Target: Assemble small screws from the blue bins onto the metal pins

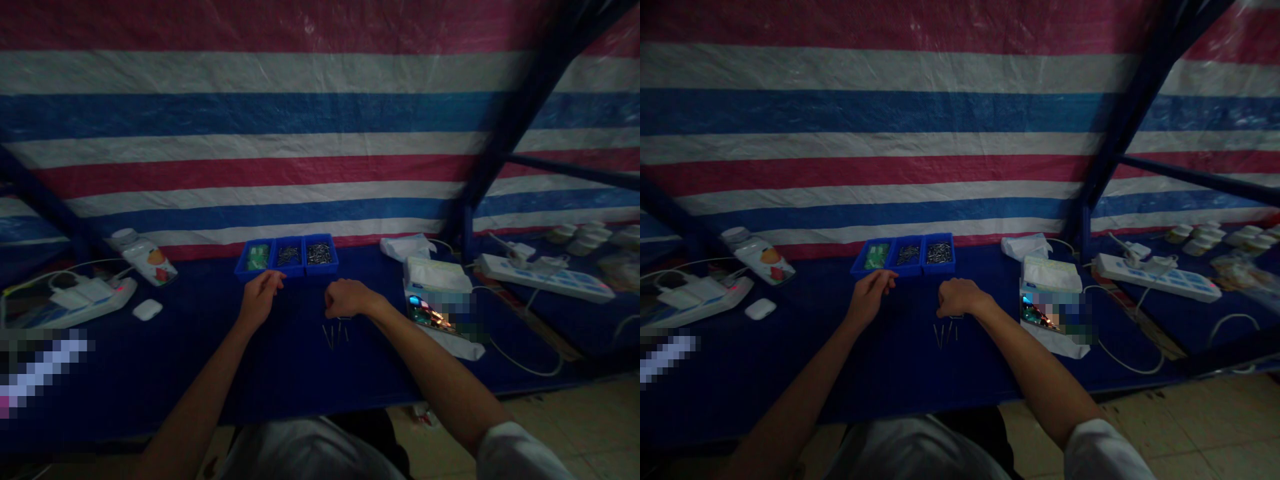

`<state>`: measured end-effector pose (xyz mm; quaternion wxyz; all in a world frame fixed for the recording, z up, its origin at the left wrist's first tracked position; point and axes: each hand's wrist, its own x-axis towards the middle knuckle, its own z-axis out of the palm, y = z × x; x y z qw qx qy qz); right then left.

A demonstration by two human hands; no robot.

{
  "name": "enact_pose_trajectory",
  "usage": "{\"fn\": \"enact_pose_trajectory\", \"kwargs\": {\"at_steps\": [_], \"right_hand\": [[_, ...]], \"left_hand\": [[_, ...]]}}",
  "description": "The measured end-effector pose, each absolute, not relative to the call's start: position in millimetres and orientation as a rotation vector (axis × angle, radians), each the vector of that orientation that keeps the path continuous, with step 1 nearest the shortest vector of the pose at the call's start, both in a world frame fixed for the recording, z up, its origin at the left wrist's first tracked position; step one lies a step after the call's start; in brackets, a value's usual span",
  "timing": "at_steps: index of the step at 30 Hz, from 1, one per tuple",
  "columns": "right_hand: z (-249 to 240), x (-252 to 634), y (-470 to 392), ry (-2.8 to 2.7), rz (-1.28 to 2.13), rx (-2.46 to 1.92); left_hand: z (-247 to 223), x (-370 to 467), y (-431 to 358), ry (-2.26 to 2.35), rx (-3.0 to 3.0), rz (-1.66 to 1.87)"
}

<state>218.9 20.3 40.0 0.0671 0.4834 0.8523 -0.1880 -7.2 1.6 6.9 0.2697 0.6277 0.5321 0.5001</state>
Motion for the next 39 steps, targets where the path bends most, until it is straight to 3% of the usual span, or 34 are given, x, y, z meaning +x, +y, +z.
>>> {"fn": "enact_pose_trajectory", "kwargs": {"at_steps": [7, 13, 20, 32, 39], "right_hand": [[39, 220, 22, 2.637, -0.613, 1.405], [43, 222, 24, 2.874, -1.007, 1.228], [40, 222, 23, 2.698, -0.786, 1.27], [45, 219, 14, 2.681, -0.951, 1.057], [40, 196, -1, 2.648, -0.824, 0.885]], "left_hand": [[8, -6, 1, 1.438, 1.705, 1.328], [6, -7, 2, 1.42, 1.715, 1.333], [5, -7, 2, 1.421, 1.721, 1.284], [6, -5, 0, 1.42, 1.73, 1.246], [7, -4, 0, 1.435, 1.745, 1.223]]}}
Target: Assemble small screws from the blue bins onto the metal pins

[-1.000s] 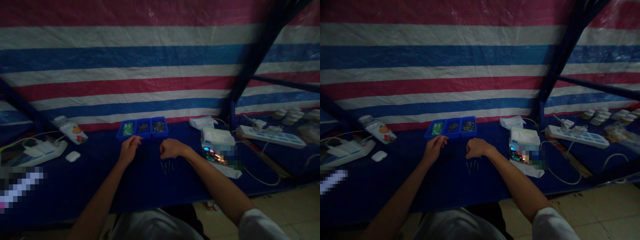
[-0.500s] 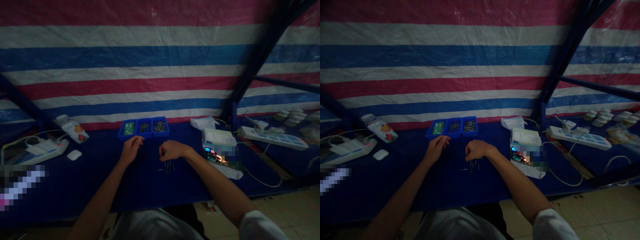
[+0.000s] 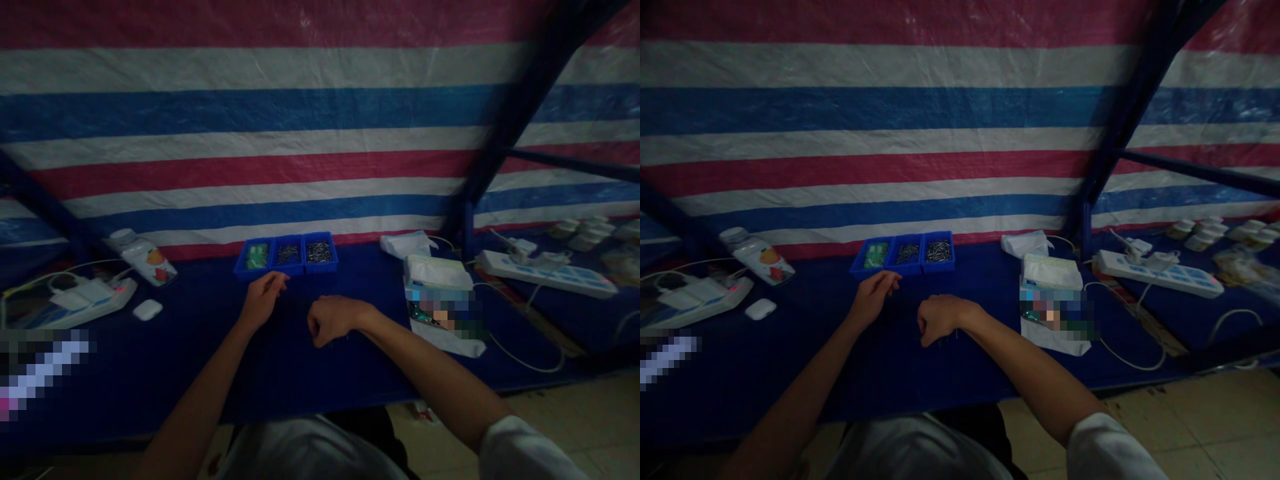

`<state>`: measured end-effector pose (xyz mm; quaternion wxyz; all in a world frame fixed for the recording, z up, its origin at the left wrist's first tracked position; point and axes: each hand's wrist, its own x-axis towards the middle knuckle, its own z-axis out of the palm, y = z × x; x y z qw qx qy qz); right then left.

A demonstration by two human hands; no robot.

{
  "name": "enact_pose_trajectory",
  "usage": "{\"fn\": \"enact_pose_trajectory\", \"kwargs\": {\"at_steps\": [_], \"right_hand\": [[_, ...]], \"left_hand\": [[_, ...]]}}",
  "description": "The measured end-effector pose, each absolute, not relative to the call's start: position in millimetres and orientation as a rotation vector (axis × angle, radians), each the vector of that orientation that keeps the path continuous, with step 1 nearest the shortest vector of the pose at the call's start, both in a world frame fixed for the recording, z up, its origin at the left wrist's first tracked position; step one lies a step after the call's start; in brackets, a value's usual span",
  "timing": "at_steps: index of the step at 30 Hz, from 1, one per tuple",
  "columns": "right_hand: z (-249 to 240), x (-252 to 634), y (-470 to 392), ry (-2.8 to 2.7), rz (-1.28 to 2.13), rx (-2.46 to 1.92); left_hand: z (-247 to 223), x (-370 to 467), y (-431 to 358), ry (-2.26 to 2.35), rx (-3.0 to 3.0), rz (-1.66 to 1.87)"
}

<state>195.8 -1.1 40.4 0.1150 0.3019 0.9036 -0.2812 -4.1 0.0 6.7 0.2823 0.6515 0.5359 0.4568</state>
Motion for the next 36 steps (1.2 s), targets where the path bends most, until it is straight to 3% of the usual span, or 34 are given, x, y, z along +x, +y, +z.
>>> {"fn": "enact_pose_trajectory", "kwargs": {"at_steps": [5, 9, 13, 19, 27, 30, 36], "right_hand": [[40, 194, -1, 2.713, -0.768, 0.938], [35, 200, 7, 2.965, -0.932, 0.863], [29, 201, 13, 3.106, -1.324, 0.756], [22, 196, 18, 2.851, -2.108, 0.941], [32, 203, 30, 2.525, -2.798, 1.143], [33, 207, 33, 2.388, -2.857, 1.35], [24, 210, 45, 2.222, -2.63, 1.957]], "left_hand": [[6, -4, 1, 1.419, 1.758, 1.227], [7, -4, 0, 1.423, 1.75, 1.24], [9, -4, 0, 1.424, 1.758, 1.234], [8, -5, 0, 1.449, 1.763, 1.212], [7, -6, 2, 1.444, 1.754, 1.22], [6, -7, 2, 1.436, 1.757, 1.228], [8, -8, 2, 1.42, 1.761, 1.236]]}}
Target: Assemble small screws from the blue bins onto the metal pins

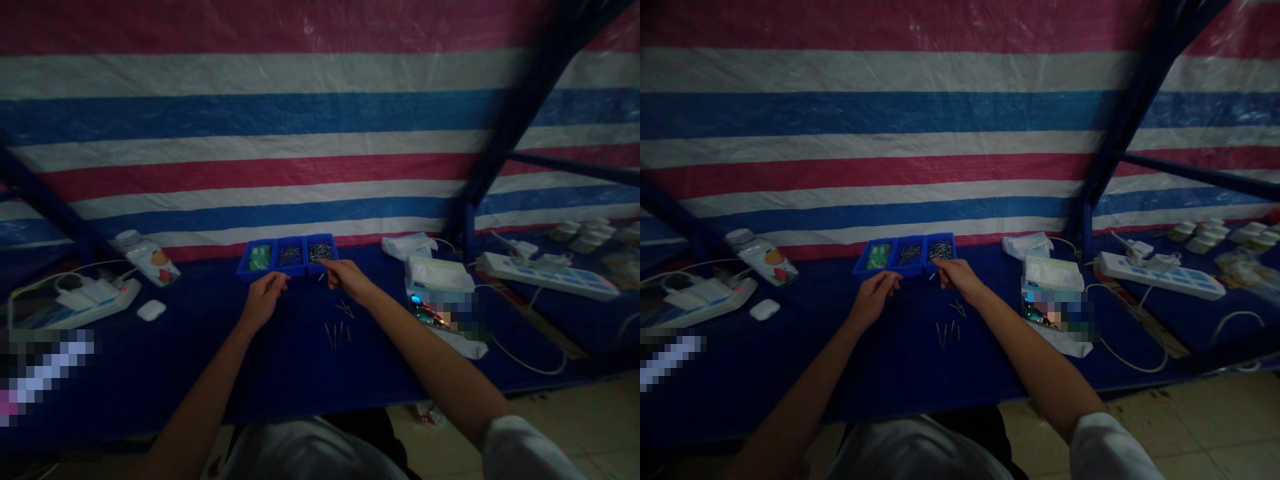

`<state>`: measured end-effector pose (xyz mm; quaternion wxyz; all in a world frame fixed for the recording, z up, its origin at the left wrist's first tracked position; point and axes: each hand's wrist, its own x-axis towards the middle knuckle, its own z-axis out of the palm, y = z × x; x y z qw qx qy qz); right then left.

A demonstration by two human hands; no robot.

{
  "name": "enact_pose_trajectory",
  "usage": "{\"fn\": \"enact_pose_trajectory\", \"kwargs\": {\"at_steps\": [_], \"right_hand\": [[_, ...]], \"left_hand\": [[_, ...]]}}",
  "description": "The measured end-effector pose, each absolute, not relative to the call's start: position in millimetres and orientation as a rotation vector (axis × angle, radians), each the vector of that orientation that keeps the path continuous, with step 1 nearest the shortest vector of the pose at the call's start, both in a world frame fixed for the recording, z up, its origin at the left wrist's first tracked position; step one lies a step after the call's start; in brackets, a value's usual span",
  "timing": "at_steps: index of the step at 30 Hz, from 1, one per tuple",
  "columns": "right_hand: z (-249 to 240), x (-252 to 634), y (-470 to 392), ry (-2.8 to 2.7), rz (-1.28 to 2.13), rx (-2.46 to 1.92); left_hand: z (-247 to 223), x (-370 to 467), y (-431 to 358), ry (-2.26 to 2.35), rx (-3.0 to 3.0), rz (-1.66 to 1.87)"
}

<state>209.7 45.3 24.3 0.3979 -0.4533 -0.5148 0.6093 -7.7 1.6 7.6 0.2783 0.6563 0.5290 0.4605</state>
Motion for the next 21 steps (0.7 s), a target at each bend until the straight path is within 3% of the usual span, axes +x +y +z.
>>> {"fn": "enact_pose_trajectory", "kwargs": {"at_steps": [4, 7, 13, 21], "right_hand": [[27, 219, 55, -1.285, 1.262, -1.271], [35, 233, 55, -1.634, 0.985, -1.354], [46, 243, 39, -2.557, 0.892, -1.514], [44, 233, 29, -2.769, 0.663, -1.646]], "left_hand": [[9, -8, 1, 1.415, 1.742, 1.248], [9, -7, 1, 1.409, 1.732, 1.253], [9, -7, 1, 1.416, 1.73, 1.24], [8, -7, 2, 1.444, 1.735, 1.225]]}}
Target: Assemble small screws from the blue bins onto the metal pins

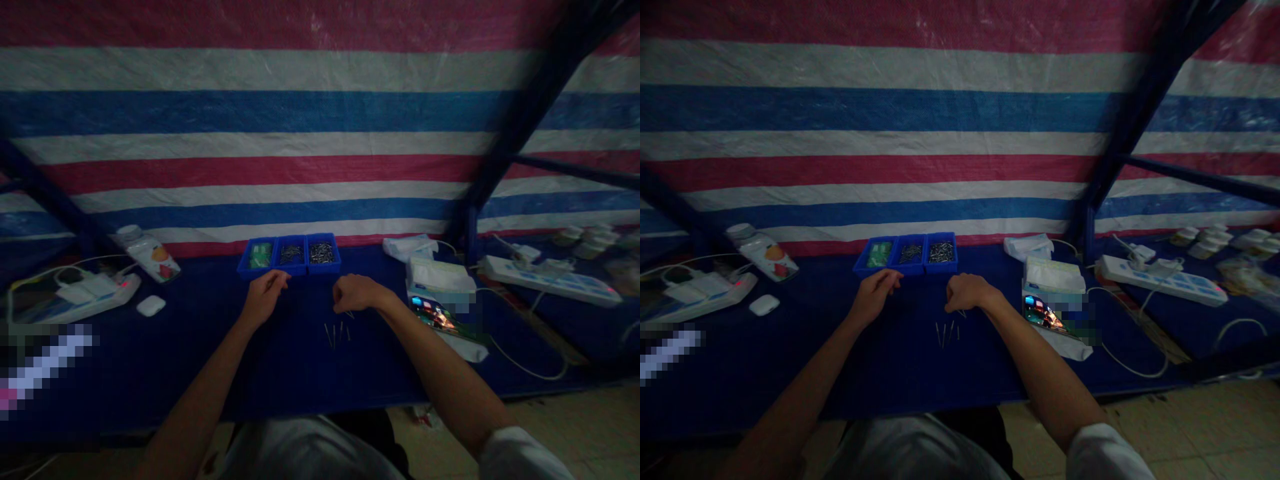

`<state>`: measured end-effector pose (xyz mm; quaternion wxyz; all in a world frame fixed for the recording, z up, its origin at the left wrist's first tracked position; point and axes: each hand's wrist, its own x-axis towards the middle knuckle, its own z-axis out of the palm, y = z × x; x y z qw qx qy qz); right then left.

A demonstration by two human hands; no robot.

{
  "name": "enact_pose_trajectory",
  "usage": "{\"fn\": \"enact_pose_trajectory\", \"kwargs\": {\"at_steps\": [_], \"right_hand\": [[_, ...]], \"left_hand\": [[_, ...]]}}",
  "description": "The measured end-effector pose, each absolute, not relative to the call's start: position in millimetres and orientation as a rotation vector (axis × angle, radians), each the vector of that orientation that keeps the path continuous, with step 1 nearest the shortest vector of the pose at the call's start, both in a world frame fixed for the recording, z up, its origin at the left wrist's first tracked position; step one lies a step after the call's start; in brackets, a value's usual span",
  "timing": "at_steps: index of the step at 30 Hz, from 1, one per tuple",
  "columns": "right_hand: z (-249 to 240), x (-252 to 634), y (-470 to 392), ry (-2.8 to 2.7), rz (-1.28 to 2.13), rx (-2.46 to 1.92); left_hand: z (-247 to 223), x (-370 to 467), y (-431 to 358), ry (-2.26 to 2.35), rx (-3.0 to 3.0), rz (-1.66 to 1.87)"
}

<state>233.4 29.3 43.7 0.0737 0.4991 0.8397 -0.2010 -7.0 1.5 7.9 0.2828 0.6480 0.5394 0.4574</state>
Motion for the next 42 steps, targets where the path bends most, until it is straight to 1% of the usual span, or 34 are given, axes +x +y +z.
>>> {"fn": "enact_pose_trajectory", "kwargs": {"at_steps": [4, 11, 19, 24, 28, 34, 42], "right_hand": [[45, 234, 29, 2.492, -0.519, 1.524], [47, 232, 30, 2.648, -0.686, 1.503], [43, 237, 32, 2.572, -0.751, 1.359], [42, 235, 31, 2.564, -0.723, 1.371], [48, 233, 26, 2.649, -0.817, 1.367], [42, 224, 22, 2.585, -0.705, 1.29], [43, 225, 21, 2.595, -0.722, 1.275]], "left_hand": [[9, -6, 0, 1.444, 1.73, 1.219], [10, -6, -1, 1.44, 1.72, 1.228], [9, -6, 0, 1.443, 1.729, 1.218], [10, -5, -1, 1.449, 1.724, 1.211], [11, -4, -1, 1.442, 1.721, 1.216], [9, -5, 0, 1.46, 1.737, 1.188], [7, -6, 1, 1.444, 1.748, 1.204]]}}
